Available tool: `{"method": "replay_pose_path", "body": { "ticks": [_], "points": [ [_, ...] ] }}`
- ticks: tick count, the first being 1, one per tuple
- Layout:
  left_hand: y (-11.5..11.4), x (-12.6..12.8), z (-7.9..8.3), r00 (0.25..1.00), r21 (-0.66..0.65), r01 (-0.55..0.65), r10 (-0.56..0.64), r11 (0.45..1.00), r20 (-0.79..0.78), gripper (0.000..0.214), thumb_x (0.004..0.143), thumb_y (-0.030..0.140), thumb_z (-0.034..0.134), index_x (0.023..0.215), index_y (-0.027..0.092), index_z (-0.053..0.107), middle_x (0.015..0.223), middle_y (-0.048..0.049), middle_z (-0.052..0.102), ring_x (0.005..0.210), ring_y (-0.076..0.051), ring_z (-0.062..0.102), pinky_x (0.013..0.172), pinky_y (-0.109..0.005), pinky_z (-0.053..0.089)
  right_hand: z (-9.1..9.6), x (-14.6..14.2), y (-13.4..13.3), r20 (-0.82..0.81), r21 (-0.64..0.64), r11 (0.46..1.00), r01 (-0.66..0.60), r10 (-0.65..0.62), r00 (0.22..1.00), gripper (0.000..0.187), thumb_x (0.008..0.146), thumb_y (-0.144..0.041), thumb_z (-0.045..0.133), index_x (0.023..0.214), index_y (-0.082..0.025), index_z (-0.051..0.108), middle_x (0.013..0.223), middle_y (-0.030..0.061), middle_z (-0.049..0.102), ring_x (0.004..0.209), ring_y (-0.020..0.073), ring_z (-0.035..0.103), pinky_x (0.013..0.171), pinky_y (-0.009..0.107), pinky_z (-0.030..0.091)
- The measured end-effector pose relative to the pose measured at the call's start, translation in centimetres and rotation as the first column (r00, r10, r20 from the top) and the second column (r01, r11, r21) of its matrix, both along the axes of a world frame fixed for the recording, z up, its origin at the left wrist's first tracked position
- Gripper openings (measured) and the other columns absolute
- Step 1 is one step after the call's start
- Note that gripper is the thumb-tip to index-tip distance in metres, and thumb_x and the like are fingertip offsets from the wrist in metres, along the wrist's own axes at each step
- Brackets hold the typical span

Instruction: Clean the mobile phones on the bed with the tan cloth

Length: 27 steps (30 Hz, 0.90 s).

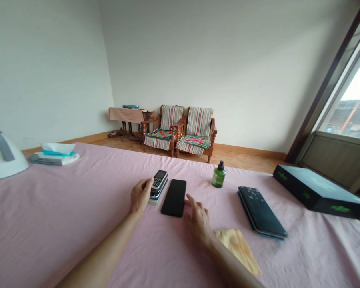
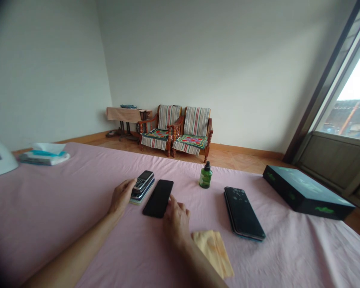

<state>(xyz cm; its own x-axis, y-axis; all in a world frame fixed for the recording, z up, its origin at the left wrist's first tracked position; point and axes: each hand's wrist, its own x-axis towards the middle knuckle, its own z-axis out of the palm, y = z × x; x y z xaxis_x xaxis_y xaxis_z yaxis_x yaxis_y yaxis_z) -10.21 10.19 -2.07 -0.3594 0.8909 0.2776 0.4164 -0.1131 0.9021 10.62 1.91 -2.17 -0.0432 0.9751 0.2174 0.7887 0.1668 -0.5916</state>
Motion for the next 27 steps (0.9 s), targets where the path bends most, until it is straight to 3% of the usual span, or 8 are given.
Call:
{"method": "replay_pose_path", "body": {
  "ticks": [5,11,16,20,22,24,27],
  "points": [
    [0.1,-0.1,0.0,1.000,-0.013,0.012,-0.012,1.000,0.011,0.027,0.094,0.034,0.057,0.111,0.014,0.060,0.108,-0.0063,0.063,0.091,-0.021,0.064,0.078,-0.038,0.055,-0.2,0.0,0.2,0.008,0.008,0.994,-0.109,0.109,0.994,0.066,0.076,0.001,0.037,0.139,-0.018,0.044,0.130,0.0065,0.062,0.121,0.0212,0.052,0.101,0.037,0.034],
    [0.2,-0.2,-0.1,1.000,0.022,0.002,-0.002,1.000,-0.019,0.029,0.093,0.033,0.058,0.115,0.014,0.059,0.113,-0.0067,0.062,0.094,-0.022,0.064,0.079,-0.039,0.055,-0.7,0.1,0.5,-0.013,0.044,0.992,-0.115,0.115,0.993,0.066,0.075,0.002,0.036,0.137,-0.018,0.047,0.128,0.0065,0.063,0.120,0.0211,0.054,0.101,0.037,0.035],
    [0.1,-0.1,-0.2,0.995,0.099,-0.029,0.038,0.995,-0.088,0.027,0.094,0.037,0.056,0.105,0.013,0.062,0.098,-0.0047,0.066,0.082,-0.018,0.066,0.072,-0.034,0.055,-0.9,0.3,0.5,-0.043,0.085,0.990,-0.111,0.115,0.992,0.062,0.076,0.001,0.036,0.133,-0.019,0.050,0.125,0.0054,0.065,0.116,0.0210,0.057,0.100,0.036,0.038],
    [0.0,0.1,0.0,0.981,0.231,-0.063,0.103,0.971,-0.166,0.035,0.091,0.047,0.050,0.094,0.015,0.064,0.082,-0.0057,0.068,0.073,-0.022,0.067,0.064,-0.032,0.055,-1.3,0.9,0.2,-0.069,0.139,0.986,-0.088,0.098,0.993,0.053,0.079,-0.005,0.039,0.130,-0.014,0.052,0.118,0.0104,0.068,0.109,0.0214,0.062,0.095,0.035,0.045],
    [-0.3,0.4,0.6,0.964,0.332,-0.082,0.158,0.940,-0.212,0.039,0.088,0.048,0.050,0.102,0.014,0.062,0.093,-0.0106,0.068,0.084,-0.026,0.067,0.072,-0.037,0.055,-1.4,1.8,-0.2,-0.083,0.179,0.982,-0.067,0.083,0.993,0.051,0.080,-0.008,0.041,0.129,-0.013,0.052,0.118,0.0122,0.067,0.108,0.0213,0.062,0.094,0.034,0.046],
    [-1.0,0.8,1.3,0.940,0.444,-0.068,0.207,0.893,-0.271,0.041,0.088,0.046,0.050,0.112,0.013,0.058,0.111,-0.0156,0.063,0.106,-0.030,0.060,0.090,-0.045,0.049,-1.1,3.3,-0.7,-0.093,0.239,0.970,-0.038,0.061,0.994,0.048,0.081,-0.010,0.040,0.128,-0.013,0.052,0.118,0.0131,0.066,0.108,0.0213,0.061,0.096,0.035,0.045],
    [-2.5,2.0,2.4,0.895,0.563,0.067,0.200,0.824,-0.400,0.036,0.089,0.037,0.051,0.118,0.017,0.056,0.125,-0.0147,0.055,0.123,-0.029,0.048,0.107,-0.049,0.035,0.0,7.3,-1.6,-0.029,0.393,0.919,0.029,-0.020,0.999,0.042,0.086,-0.015,0.037,0.124,-0.013,0.053,0.112,0.0133,0.066,0.104,0.0228,0.060,0.093,0.037,0.045]
  ]
}}
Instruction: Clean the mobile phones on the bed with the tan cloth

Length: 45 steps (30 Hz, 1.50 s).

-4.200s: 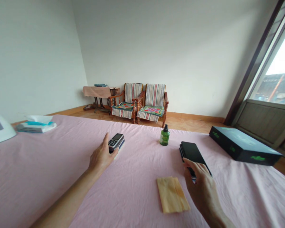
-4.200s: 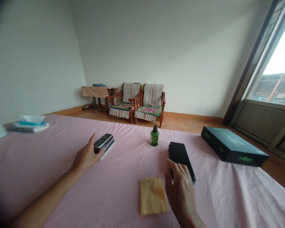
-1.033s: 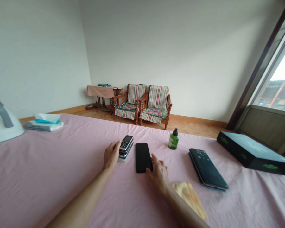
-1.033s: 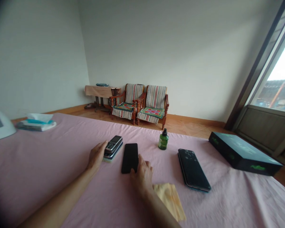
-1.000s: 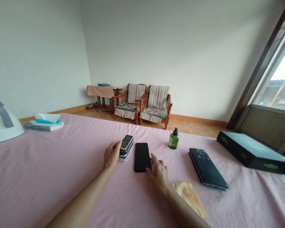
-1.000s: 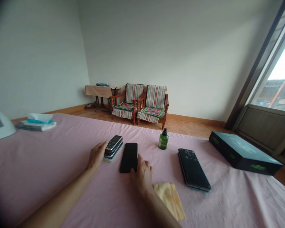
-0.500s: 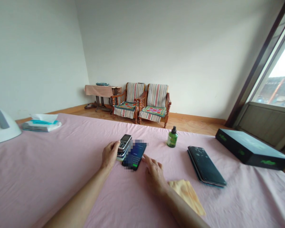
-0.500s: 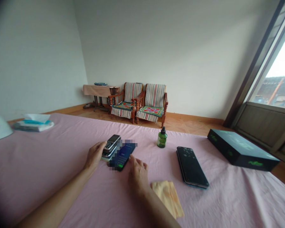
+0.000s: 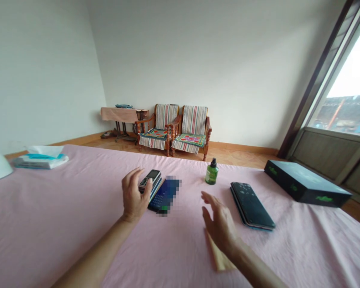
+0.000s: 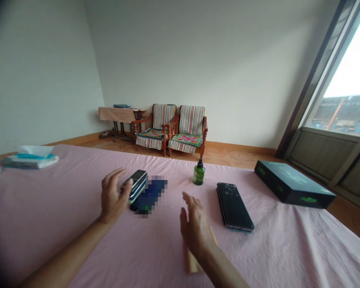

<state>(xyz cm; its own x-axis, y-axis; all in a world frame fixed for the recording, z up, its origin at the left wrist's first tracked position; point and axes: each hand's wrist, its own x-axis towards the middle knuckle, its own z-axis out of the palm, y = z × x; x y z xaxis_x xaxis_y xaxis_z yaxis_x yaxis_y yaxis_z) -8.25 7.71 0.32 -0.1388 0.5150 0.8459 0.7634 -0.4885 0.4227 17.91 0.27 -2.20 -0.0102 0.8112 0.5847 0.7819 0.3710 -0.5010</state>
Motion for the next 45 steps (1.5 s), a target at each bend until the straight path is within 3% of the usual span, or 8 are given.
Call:
{"method": "replay_pose_path", "body": {
  "ticks": [7,16,20,23,25,30,37,45],
  "points": [
    [-2.1,3.1,0.1,0.902,0.000,0.235,-0.218,0.972,-0.372,0.015,0.087,0.023,0.057,0.096,0.022,0.067,0.112,-0.0069,0.066,0.115,-0.027,0.055,0.102,-0.046,0.040,0.8,9.5,-1.5,0.418,-0.025,0.797,0.603,-0.540,0.731,0.069,0.082,-0.046,0.052,0.137,-0.005,0.042,0.131,0.0210,0.052,0.116,0.0400,0.048,0.092,0.049,0.038],
    [-2.9,4.4,0.1,0.861,0.062,0.313,-0.256,0.948,-0.440,0.022,0.087,0.016,0.054,0.107,0.020,0.064,0.113,-0.0095,0.065,0.112,-0.027,0.056,0.099,-0.047,0.041,0.6,10.2,-1.4,0.358,-0.247,0.692,0.678,-0.585,0.728,0.075,0.077,-0.041,0.054,0.138,-0.001,0.036,0.119,0.0214,0.060,0.108,0.0377,0.054,0.085,0.046,0.039],
    [-4.8,7.4,0.2,0.839,-0.056,0.448,-0.442,0.892,-0.318,0.026,0.087,0.015,0.053,0.110,0.020,0.062,0.110,-0.0087,0.065,0.109,-0.025,0.057,0.098,-0.043,0.042,0.8,10.7,-1.6,0.331,-0.227,0.695,0.682,-0.604,0.725,0.075,0.076,-0.039,0.055,0.139,-0.002,0.035,0.117,0.0212,0.061,0.110,0.0392,0.052,0.088,0.049,0.037],
    [-6.5,10.9,0.3,0.778,-0.297,0.608,-0.627,0.736,0.040,0.026,0.082,0.021,0.059,0.108,0.020,0.065,0.104,-0.0085,0.066,0.101,-0.024,0.059,0.095,-0.040,0.044,0.6,10.9,-1.7,0.292,-0.188,0.733,0.654,-0.594,0.749,0.077,0.074,-0.037,0.058,0.139,-0.002,0.035,0.114,0.0212,0.063,0.107,0.0398,0.052,0.087,0.051,0.037],
    [-7.4,13.5,0.3,0.657,-0.456,0.752,-0.601,0.476,0.455,0.027,0.077,0.027,0.068,0.103,0.019,0.067,0.101,-0.0086,0.067,0.089,-0.022,0.062,0.087,-0.037,0.047,0.4,10.5,-1.7,0.246,-0.127,0.790,0.600,-0.561,0.790,0.080,0.072,-0.035,0.060,0.141,-0.005,0.033,0.114,0.0200,0.063,0.105,0.0391,0.052,0.086,0.050,0.038],
    [-8.3,18.9,-0.2,0.514,-0.448,0.858,-0.443,0.253,0.735,0.045,0.080,0.051,0.064,0.105,0.014,0.063,0.090,-0.0116,0.070,0.078,-0.023,0.068,0.072,-0.035,0.053,0.3,7.6,-2.2,0.057,0.051,0.928,0.370,-0.372,0.926,0.088,0.074,-0.035,0.062,0.147,-0.013,0.019,0.121,0.0165,0.059,0.105,0.0345,0.051,0.086,0.048,0.041],
    [-6.6,18.9,-1.3,0.516,-0.394,0.828,-0.269,0.400,0.813,0.053,0.077,0.060,0.060,0.103,0.014,0.060,0.092,-0.0131,0.071,0.082,-0.026,0.069,0.072,-0.036,0.054,0.7,4.8,-4.0,0.013,0.065,0.994,0.089,-0.090,0.996,0.079,0.079,-0.033,0.062,0.147,-0.018,0.023,0.129,0.0149,0.052,0.115,0.0319,0.048,0.094,0.050,0.042],
    [0.5,10.0,2.0,0.886,-0.618,0.431,-0.180,0.657,0.427,0.038,0.089,0.023,0.056,0.126,0.017,0.053,0.093,-0.0062,0.070,0.088,-0.021,0.068,0.080,-0.034,0.053,-0.4,5.6,-2.8,-0.033,0.142,0.982,0.125,-0.121,0.992,0.047,0.085,-0.022,0.051,0.132,-0.015,0.043,0.123,0.0163,0.054,0.111,0.0301,0.053,0.092,0.051,0.048]
  ]
}}
